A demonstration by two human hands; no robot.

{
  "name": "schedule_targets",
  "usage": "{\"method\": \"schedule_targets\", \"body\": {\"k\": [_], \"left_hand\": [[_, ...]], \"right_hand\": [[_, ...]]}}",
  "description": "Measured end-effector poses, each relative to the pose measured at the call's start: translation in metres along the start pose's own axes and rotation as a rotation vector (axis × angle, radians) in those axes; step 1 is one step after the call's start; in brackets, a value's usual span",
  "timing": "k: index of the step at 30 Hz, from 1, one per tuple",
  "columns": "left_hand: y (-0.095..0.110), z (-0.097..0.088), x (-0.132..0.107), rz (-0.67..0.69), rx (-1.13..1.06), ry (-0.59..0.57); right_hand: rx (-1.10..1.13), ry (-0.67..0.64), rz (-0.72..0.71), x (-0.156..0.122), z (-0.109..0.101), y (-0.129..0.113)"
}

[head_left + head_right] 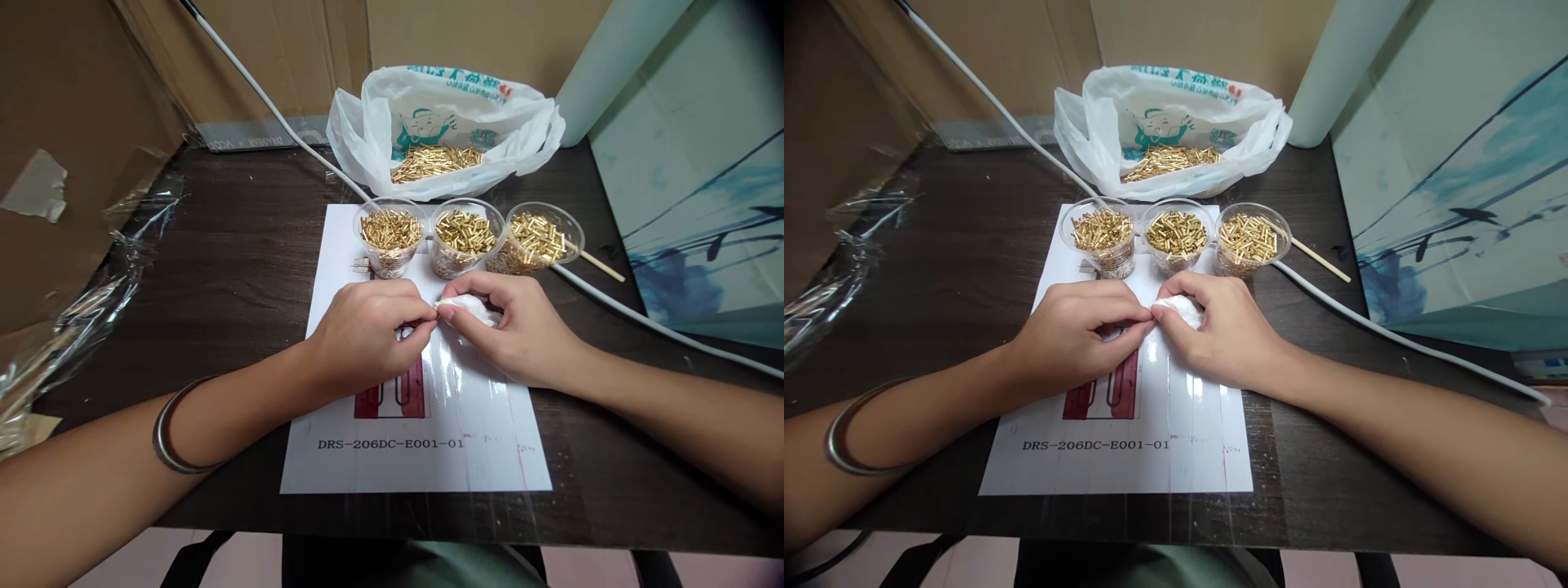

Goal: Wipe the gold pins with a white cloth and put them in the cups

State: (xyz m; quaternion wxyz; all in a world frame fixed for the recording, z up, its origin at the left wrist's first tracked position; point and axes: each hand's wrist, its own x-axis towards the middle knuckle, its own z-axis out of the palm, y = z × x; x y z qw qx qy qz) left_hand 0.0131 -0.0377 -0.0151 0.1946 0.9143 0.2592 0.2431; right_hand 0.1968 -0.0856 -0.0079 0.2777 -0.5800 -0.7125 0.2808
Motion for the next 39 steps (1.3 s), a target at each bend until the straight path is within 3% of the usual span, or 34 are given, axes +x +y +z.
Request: {"method": "schedule_targets", "body": {"k": [22,39], "left_hand": [[-0.0006,0.0002,0.0,0.005,0.009,0.008],[-0.002,-0.0018,0.0018,-0.079,-0.09,0.002]], "right_hand": [[-0.02,-0.001,-0.005,0.0007,0.0005,-0.0016],[-0.065,-0.049,-0.019,0.001,-0.0005,-0.0011]]}}
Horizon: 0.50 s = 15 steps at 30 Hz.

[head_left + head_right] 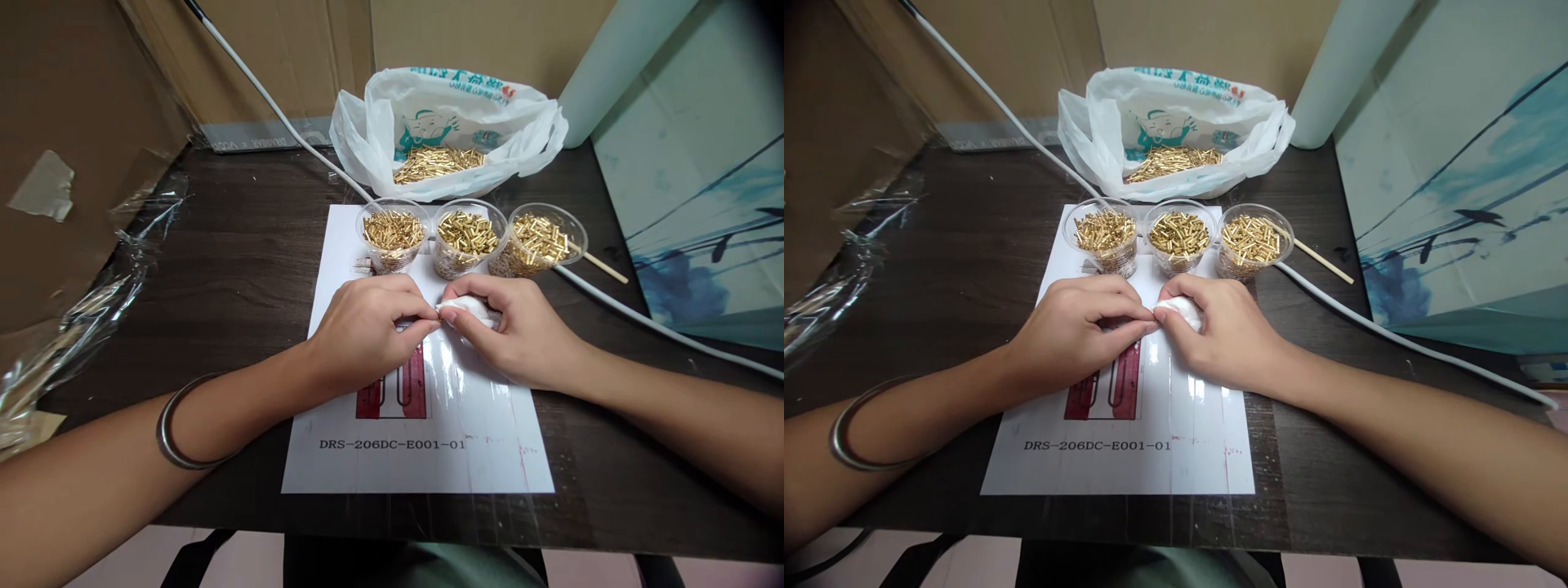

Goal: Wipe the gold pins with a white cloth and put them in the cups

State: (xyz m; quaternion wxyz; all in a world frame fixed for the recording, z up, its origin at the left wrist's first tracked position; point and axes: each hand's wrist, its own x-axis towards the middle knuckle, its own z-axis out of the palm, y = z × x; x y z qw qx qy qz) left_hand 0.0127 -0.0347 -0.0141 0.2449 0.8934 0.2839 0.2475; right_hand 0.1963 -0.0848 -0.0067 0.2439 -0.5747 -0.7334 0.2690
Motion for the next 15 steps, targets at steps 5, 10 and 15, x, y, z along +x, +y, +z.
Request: {"method": "schedule_targets", "body": {"k": [5,10,15], "left_hand": [[0.0006,0.0004,0.0009,-0.026,-0.018,-0.009],[0.001,-0.0001,0.0007,-0.061,-0.007,-0.013],[0.0013,-0.0002,0.0009,-0.078,-0.011,-0.005]], "right_hand": [[-0.005,0.0,-0.004,-0.0003,0.0004,0.0],[0.003,0.013,0.004,-0.0011,0.0009,0.0006],[0.018,0.054,0.004,-0.0014,0.0016,0.0009]]}}
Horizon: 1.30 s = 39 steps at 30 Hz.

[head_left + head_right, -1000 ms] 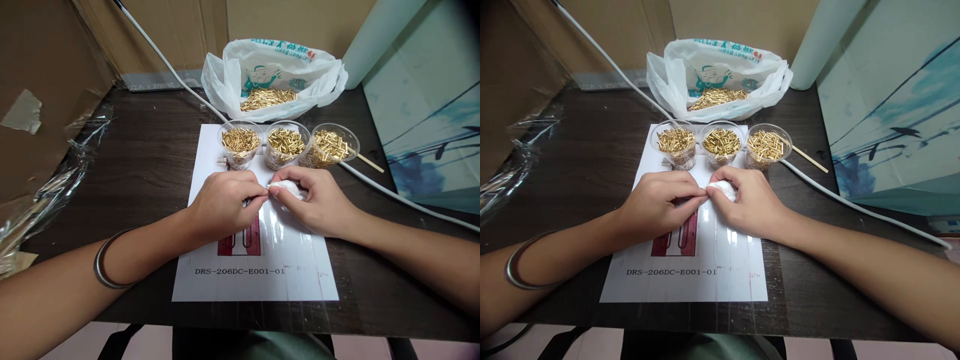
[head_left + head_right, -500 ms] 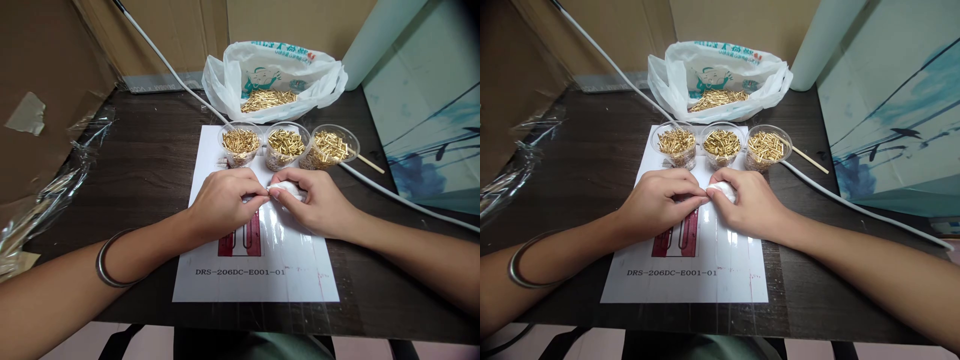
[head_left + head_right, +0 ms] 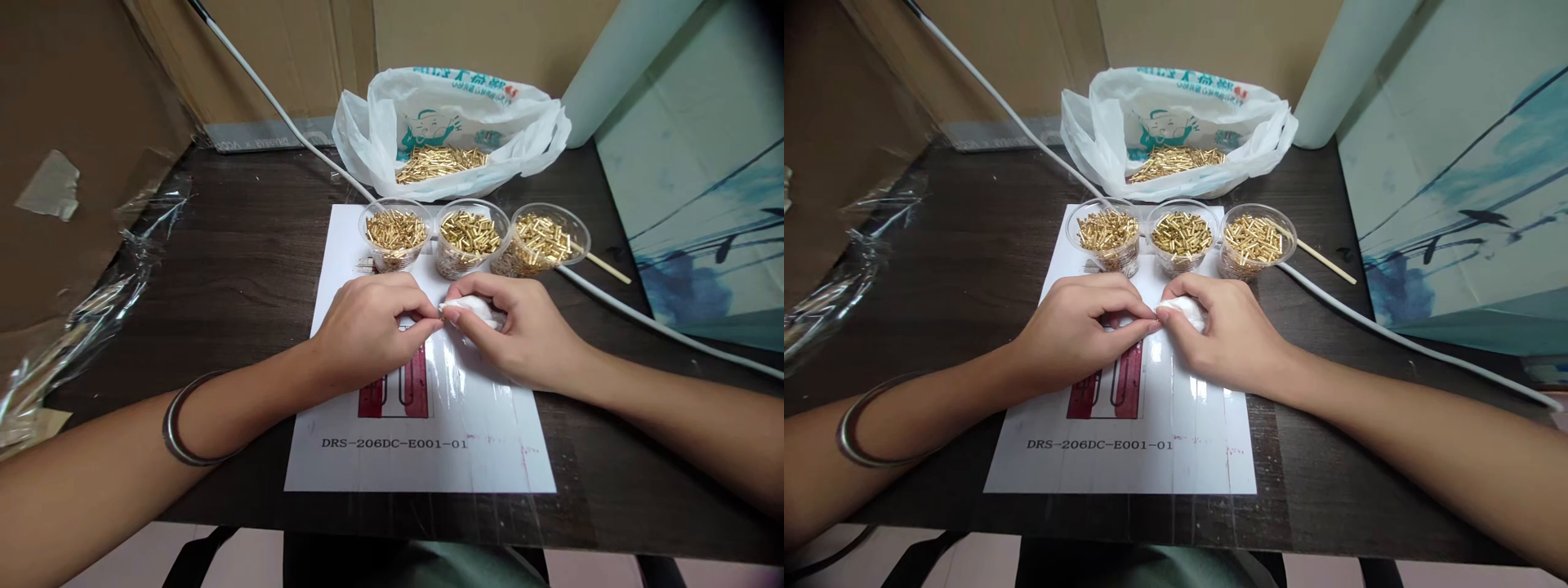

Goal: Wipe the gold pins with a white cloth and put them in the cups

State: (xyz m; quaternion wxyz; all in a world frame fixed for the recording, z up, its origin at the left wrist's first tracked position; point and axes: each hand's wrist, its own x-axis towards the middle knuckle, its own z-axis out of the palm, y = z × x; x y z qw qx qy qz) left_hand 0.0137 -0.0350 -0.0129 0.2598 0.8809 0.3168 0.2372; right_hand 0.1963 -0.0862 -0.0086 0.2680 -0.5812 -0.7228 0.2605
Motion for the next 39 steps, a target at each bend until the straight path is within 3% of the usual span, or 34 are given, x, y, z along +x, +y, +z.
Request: {"method": "schedule_targets", "body": {"k": [39], "left_hand": [[0.0007,0.0003,-0.0013,0.019,-0.007,-0.021]], "right_hand": [[-0.001,-0.028,-0.005,-0.0006,-0.0007,0.0003]]}}
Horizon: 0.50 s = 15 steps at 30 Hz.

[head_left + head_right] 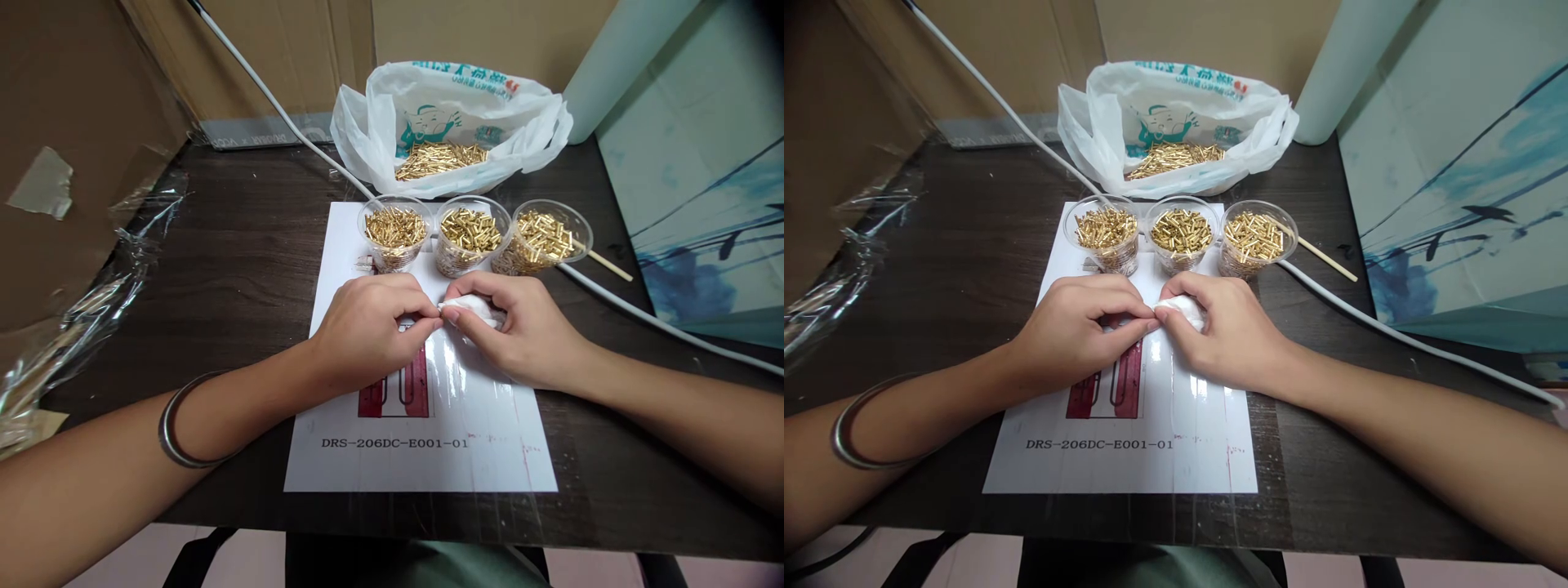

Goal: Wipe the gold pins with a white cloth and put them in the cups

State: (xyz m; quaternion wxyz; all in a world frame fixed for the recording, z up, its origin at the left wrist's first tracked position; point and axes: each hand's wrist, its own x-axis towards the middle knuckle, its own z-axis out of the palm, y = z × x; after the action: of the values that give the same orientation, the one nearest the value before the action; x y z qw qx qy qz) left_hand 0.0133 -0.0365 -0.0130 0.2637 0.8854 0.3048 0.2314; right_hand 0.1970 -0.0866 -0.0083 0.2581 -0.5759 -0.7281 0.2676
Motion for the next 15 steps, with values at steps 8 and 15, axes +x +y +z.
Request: {"method": "schedule_targets", "body": {"k": [8,15], "left_hand": [[-0.0016,0.0007,0.0014,0.019,0.016,0.032],[-0.0016,0.0006,-0.0002,0.054,-0.025,0.038]], "right_hand": [[-0.012,0.009,-0.01,0.0007,0.0013,-0.001],[-0.019,0.018,-0.008,0.0009,0.0008,-0.0015]]}}
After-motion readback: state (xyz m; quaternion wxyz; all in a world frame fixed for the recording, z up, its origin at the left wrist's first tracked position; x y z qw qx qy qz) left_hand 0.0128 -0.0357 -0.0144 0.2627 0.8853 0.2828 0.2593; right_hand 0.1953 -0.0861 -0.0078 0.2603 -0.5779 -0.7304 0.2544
